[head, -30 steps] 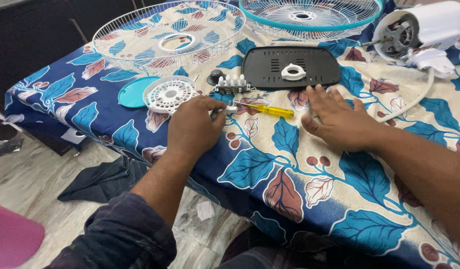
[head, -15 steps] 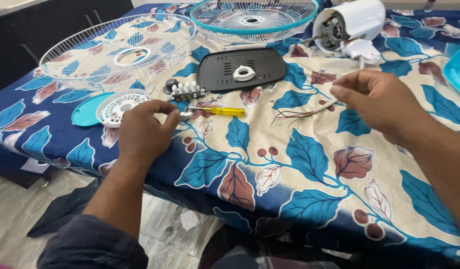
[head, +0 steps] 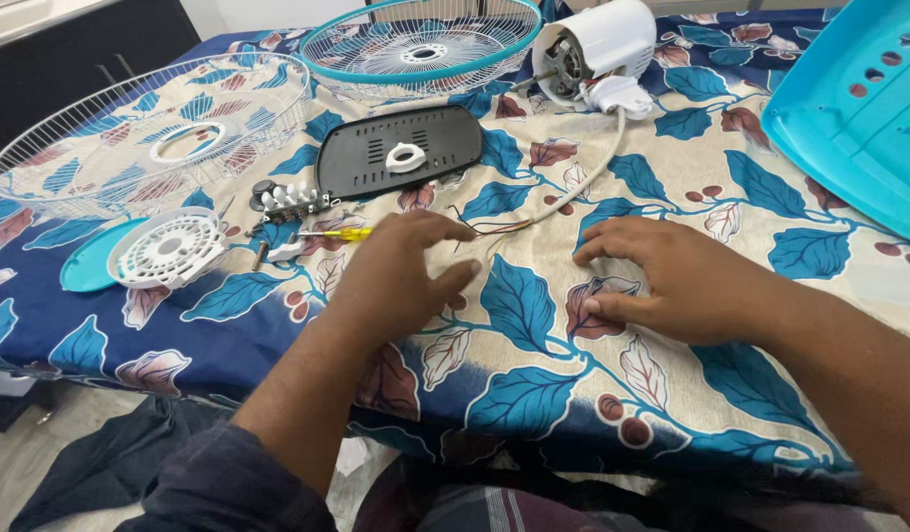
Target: The person disassembles a small electric fan by removing screws from the back cover with a screwdriver, then detaches the internal switch and power cord. The person then twists and ties the exposed wires together.
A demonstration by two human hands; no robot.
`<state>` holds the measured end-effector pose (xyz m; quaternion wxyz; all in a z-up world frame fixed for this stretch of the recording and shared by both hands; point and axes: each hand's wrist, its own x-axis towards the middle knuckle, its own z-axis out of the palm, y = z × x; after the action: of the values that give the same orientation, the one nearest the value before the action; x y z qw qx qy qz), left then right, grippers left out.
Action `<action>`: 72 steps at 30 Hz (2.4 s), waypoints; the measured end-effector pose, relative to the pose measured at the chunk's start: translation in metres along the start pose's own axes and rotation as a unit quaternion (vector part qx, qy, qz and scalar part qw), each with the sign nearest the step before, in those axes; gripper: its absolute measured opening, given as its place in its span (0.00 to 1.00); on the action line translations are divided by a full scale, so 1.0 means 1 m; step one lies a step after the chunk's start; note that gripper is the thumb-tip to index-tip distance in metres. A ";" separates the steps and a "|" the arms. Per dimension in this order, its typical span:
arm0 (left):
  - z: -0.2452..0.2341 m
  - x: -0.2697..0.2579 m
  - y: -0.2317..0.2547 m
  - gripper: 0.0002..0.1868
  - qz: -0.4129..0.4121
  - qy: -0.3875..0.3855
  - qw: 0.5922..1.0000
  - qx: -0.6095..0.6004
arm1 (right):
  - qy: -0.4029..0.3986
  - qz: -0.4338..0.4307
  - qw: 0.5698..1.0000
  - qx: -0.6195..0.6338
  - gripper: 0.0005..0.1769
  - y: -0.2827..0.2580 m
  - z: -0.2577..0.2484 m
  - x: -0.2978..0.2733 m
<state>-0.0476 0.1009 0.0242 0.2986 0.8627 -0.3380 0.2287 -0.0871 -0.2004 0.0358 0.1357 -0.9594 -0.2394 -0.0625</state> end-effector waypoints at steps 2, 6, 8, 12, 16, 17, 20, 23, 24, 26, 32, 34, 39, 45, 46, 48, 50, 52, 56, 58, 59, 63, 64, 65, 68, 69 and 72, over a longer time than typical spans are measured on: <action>0.002 0.000 0.005 0.18 0.016 -0.036 0.999 0.004 | -0.006 -0.011 1.000 -0.005 0.30 0.002 -0.002 -0.001; -0.007 -0.002 0.009 0.20 -0.159 -0.117 0.976 -0.096 | -0.015 -0.002 1.000 -0.004 0.31 -0.003 -0.006 0.005; -0.016 -0.003 0.006 0.20 -0.187 -0.101 0.971 -0.113 | -0.009 -0.016 1.000 0.001 0.32 -0.008 -0.009 0.013; -0.043 -0.012 -0.012 0.18 -0.149 -0.028 0.988 -0.003 | -0.020 -0.014 1.000 0.007 0.32 -0.023 -0.007 0.036; -0.068 -0.030 -0.039 0.17 -0.204 0.021 0.979 0.009 | -0.010 -0.084 0.996 0.012 0.31 -0.042 0.001 0.062; -0.076 -0.035 -0.047 0.16 -0.185 0.047 0.980 0.057 | -0.010 -0.100 0.995 0.017 0.32 -0.048 0.003 0.068; -0.099 -0.053 -0.069 0.14 -0.160 0.123 0.964 0.176 | -0.026 -0.107 0.994 0.026 0.33 -0.066 0.008 0.083; -0.116 -0.073 -0.087 0.14 -0.192 0.176 0.932 0.251 | -0.014 -0.162 0.986 0.044 0.31 -0.088 0.016 0.098; -0.120 -0.078 -0.093 0.16 -0.197 0.179 0.922 0.280 | -0.007 -0.182 0.983 0.035 0.29 -0.096 0.018 0.103; -0.128 -0.087 -0.105 0.21 -0.208 0.169 0.910 0.316 | 0.006 -0.221 0.975 0.018 0.26 -0.110 0.024 0.111; -0.144 -0.100 -0.136 0.18 -0.299 0.076 0.906 0.291 | 0.003 -0.303 0.953 0.022 0.22 -0.150 0.040 0.144; -0.148 -0.104 -0.143 0.13 -0.291 0.093 0.909 0.283 | -0.002 -0.317 0.948 0.017 0.23 -0.161 0.046 0.157; -0.157 -0.119 -0.160 0.03 -0.220 0.210 0.909 0.286 | -0.023 -0.323 0.946 -0.011 0.19 -0.182 0.066 0.187; -0.156 -0.129 -0.175 0.02 -0.156 0.271 0.889 0.334 | 0.036 -0.351 0.935 -0.039 0.30 -0.206 0.101 0.238; -0.153 -0.130 -0.177 0.03 -0.149 0.272 0.891 0.332 | 0.042 -0.346 0.936 -0.054 0.33 -0.210 0.108 0.248; -0.150 -0.129 -0.179 0.03 -0.174 0.267 0.887 0.335 | 0.053 -0.334 0.938 -0.078 0.39 -0.217 0.122 0.266; -0.152 -0.129 -0.181 0.04 -0.193 0.262 0.885 0.333 | 0.063 -0.326 0.939 -0.095 0.44 -0.226 0.134 0.282; -0.153 -0.128 -0.182 0.05 -0.206 0.259 0.887 0.322 | 0.049 -0.309 0.943 -0.115 0.46 -0.236 0.142 0.294; -0.153 -0.128 -0.183 0.06 -0.209 0.259 0.892 0.306 | 0.005 -0.272 0.951 -0.144 0.43 -0.250 0.147 0.300; -0.153 -0.128 -0.184 0.07 -0.207 0.263 0.892 0.305 | 0.018 -0.270 0.952 -0.145 0.39 -0.253 0.142 0.293; -0.154 -0.128 -0.184 0.07 -0.210 0.263 0.890 0.307 | 0.024 -0.270 0.952 -0.146 0.37 -0.255 0.139 0.290; -0.153 -0.127 -0.184 0.08 -0.208 0.261 0.893 0.304 | 0.030 -0.274 0.957 -0.087 0.24 -0.261 0.123 0.273; -0.153 -0.128 -0.183 0.09 -0.207 0.262 0.892 0.304 | 0.006 -0.253 0.964 -0.081 0.21 -0.261 0.119 0.269; -0.153 -0.127 -0.183 0.09 -0.211 0.258 0.894 0.299 | -0.017 -0.233 0.970 -0.075 0.18 -0.261 0.115 0.266; -0.154 -0.128 -0.181 0.08 -0.221 0.253 0.895 0.293 | -0.038 -0.196 0.980 0.005 0.19 -0.259 0.110 0.261; -0.154 -0.128 -0.181 0.08 -0.222 0.251 0.895 0.293 | -0.014 -0.204 0.979 -0.005 0.19 -0.259 0.111 0.261; -0.154 -0.128 -0.181 0.08 -0.223 0.251 0.896 0.291 | 0.049 -0.235 0.970 -0.044 0.21 -0.257 0.118 0.262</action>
<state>-0.0323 0.3683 -0.0065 0.1519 0.8776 0.0309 0.4536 0.0266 0.1676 0.0304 0.0860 -0.8768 -0.4486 -0.1502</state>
